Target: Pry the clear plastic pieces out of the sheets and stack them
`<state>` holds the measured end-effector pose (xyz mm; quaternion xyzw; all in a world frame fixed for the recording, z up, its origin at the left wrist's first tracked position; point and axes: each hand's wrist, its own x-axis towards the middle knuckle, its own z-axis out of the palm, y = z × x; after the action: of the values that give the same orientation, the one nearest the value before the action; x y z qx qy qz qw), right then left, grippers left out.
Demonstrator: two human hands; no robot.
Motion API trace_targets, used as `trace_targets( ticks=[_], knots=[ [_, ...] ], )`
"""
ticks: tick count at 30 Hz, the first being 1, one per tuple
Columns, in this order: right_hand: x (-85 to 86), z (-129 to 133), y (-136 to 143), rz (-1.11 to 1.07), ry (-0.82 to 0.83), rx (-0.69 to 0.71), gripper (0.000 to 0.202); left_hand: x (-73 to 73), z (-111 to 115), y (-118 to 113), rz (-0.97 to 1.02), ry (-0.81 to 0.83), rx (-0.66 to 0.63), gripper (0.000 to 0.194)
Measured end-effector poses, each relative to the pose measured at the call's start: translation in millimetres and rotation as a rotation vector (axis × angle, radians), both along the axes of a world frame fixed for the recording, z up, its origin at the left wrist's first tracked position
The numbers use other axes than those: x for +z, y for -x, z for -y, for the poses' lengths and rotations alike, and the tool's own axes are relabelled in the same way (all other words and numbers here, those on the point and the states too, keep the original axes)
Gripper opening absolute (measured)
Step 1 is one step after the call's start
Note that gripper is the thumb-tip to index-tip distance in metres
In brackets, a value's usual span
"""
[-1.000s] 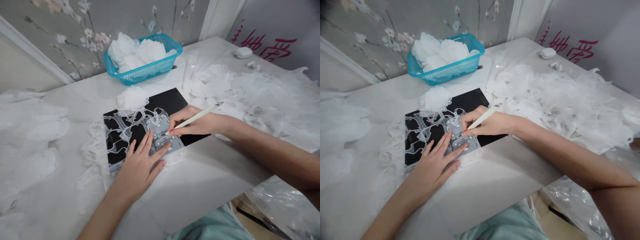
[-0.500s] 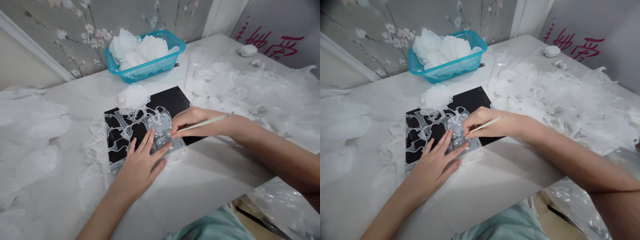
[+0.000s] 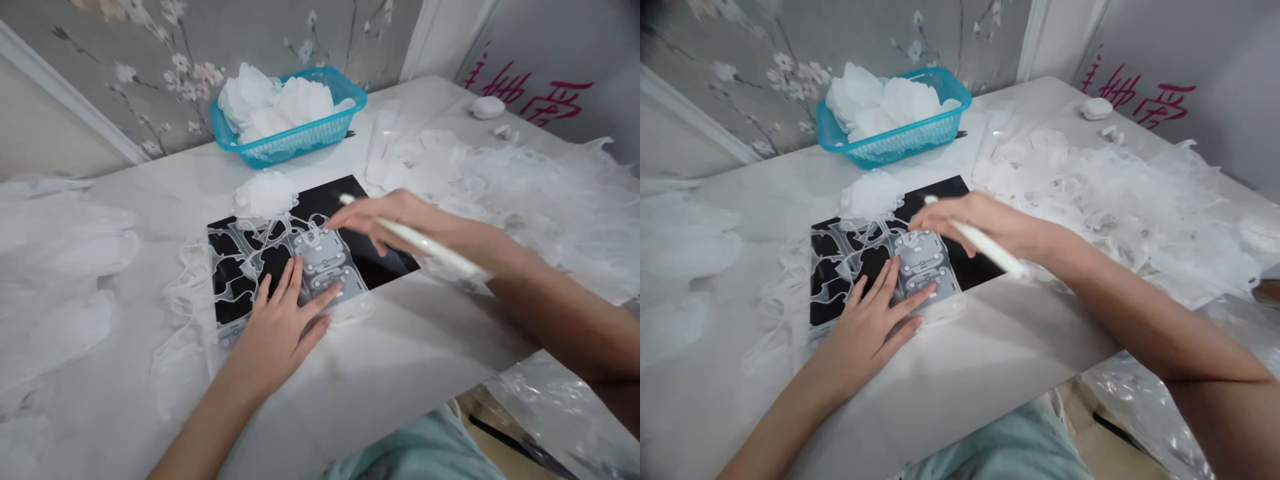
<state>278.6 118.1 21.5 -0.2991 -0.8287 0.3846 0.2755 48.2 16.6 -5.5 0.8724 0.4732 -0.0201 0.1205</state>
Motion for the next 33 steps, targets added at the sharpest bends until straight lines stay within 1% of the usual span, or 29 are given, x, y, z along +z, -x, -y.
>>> trace_targets(
  ticks=[2, 3, 5, 8, 11, 13, 15, 17, 19, 20, 22, 24, 27, 28, 31, 33],
  knots=[
    [-10.6, 1.5, 8.0, 0.165, -0.112, 0.132, 0.025, -0.3, 0.9, 0.4, 0.004, 0.001, 0.010, 0.044],
    [-16.0, 1.1, 10.7, 0.246, -0.153, 0.164, 0.024, -0.3, 1.2, 0.6, 0.008, 0.003, 0.011, 0.044],
    [-25.5, -1.8, 13.0, 0.324, -0.165, 0.151, 0.022, -0.1, 1.6, 0.7, 0.018, 0.007, 0.012, 0.044],
    [-34.3, -9.0, 12.0, 0.311, -0.091, 0.155, 0.023, -0.1, 1.8, 1.1, 0.029, 0.009, 0.014, 0.044],
    [-35.7, -11.2, 12.3, 0.279, -0.087, 0.144, 0.023, -0.5, 2.2, 1.7, 0.033, 0.009, 0.009, 0.043],
    [-33.8, -5.9, 15.5, 0.326, -0.174, 0.115, 0.021, -0.8, 2.6, 1.6, 0.032, 0.008, 0.006, 0.044],
    [-31.1, 4.3, 21.3, 0.460, -0.339, 0.107, 0.018, -1.1, 2.7, 1.1, 0.026, 0.011, 0.005, 0.044],
    [-29.2, 15.9, 28.6, 0.622, -0.510, 0.115, 0.022, -1.6, 2.7, 0.3, 0.021, 0.011, 0.007, 0.044],
    [-28.7, 23.2, 35.2, 0.726, -0.603, 0.080, 0.025, -1.9, 2.7, -0.3, 0.024, 0.009, 0.010, 0.045],
    [-28.8, 23.8, 37.3, 0.742, -0.622, 0.026, 0.026, -1.9, 2.7, -0.5, 0.029, 0.008, 0.014, 0.045],
    [-28.6, 17.2, 37.4, 0.717, -0.621, -0.160, 0.025, -1.5, 2.7, -0.3, 0.042, 0.008, 0.025, 0.044],
    [-26.3, 0.8, 30.2, 0.621, -0.568, -0.426, 0.023, -0.5, 2.8, 0.4, 0.059, 0.008, 0.033, 0.044],
    [-18.5, -34.4, 7.8, 0.374, -0.453, -0.866, 0.018, 1.9, 3.1, 1.5, 0.080, 0.016, 0.026, 0.044],
    [-15.0, -46.4, -0.9, 0.340, -0.448, -0.961, 0.018, 2.7, 3.1, 1.7, 0.082, 0.024, 0.024, 0.044],
    [-0.9, -75.9, -23.4, 0.292, -0.457, -1.118, 0.016, 4.3, 3.4, 1.3, 0.072, 0.050, 0.031, 0.044],
    [12.0, -87.2, -31.5, 0.263, -0.497, -1.212, 0.017, 4.2, 3.6, 1.0, 0.061, 0.060, 0.035, 0.044]
  ],
)
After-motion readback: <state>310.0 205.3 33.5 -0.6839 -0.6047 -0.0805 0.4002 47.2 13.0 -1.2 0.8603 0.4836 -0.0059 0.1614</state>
